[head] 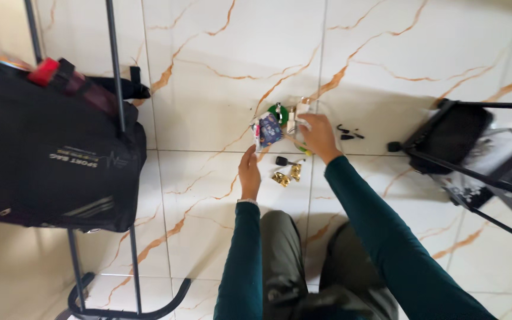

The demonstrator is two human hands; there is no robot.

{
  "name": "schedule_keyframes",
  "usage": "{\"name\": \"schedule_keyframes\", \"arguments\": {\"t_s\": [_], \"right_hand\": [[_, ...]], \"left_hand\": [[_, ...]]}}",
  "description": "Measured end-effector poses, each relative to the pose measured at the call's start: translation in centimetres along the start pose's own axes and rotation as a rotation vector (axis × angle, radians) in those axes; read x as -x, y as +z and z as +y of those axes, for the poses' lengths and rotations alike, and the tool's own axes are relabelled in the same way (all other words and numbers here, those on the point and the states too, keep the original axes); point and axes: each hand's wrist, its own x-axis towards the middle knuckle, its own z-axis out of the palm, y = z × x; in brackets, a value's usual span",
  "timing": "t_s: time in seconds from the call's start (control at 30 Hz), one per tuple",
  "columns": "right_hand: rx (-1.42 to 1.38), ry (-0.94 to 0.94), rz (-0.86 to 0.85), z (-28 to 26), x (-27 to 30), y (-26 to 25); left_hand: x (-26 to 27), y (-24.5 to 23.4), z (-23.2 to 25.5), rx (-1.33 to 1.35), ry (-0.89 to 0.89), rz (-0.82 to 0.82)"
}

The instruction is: The person assembles a black metal rack by inserting vertical poles into perforated trays and securing them. They then organize various items from the floor onto the rack, including plastic bottles, a hairbrush, a comb, a charger, and small containers.

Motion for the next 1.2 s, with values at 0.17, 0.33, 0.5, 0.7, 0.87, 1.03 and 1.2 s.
{"name": "schedule_keyframes", "arguments": {"t_s": [0.17,0.33,0.5,0.7,0.87,1.03,1.2], "right_hand": [[0.342,-0.241,-0.061,-0.6,-3.9,6.0],[0.577,-0.358,-0.197,-0.8,-5.3,8.1],[0.638,-0.082,-0.421,-1.1,-4.4,6.2],[0.396,0.171,-0.443,-0.6,-1.8,1.2],[0.167,0.085,-0.373,0.4,0.3,-2.0],[0.096,0.429,-0.543,1.6,2.8,-4.3],[-0.749,1.028,-0.543,4.0,5.5,-4.8]], "left_hand": [[-2.3,1.3,-1.8,-0.338,0.143,-0.026],[-3.0,2.3,-2.6,-0.325,0.081,-0.084],[-2.7,2.1,-2.5,-0.393,0.066,-0.088],[-2.9,2.2,-2.3,-0.584,0.166,-0.046],[-4.1,2.3,-4.0,-0.645,0.102,-0.035],[-3.7,2.1,-7.2,-0.501,0.083,-0.021],[-0.8,2.8,-9.7,-0.505,0.24,-0.05]]}}
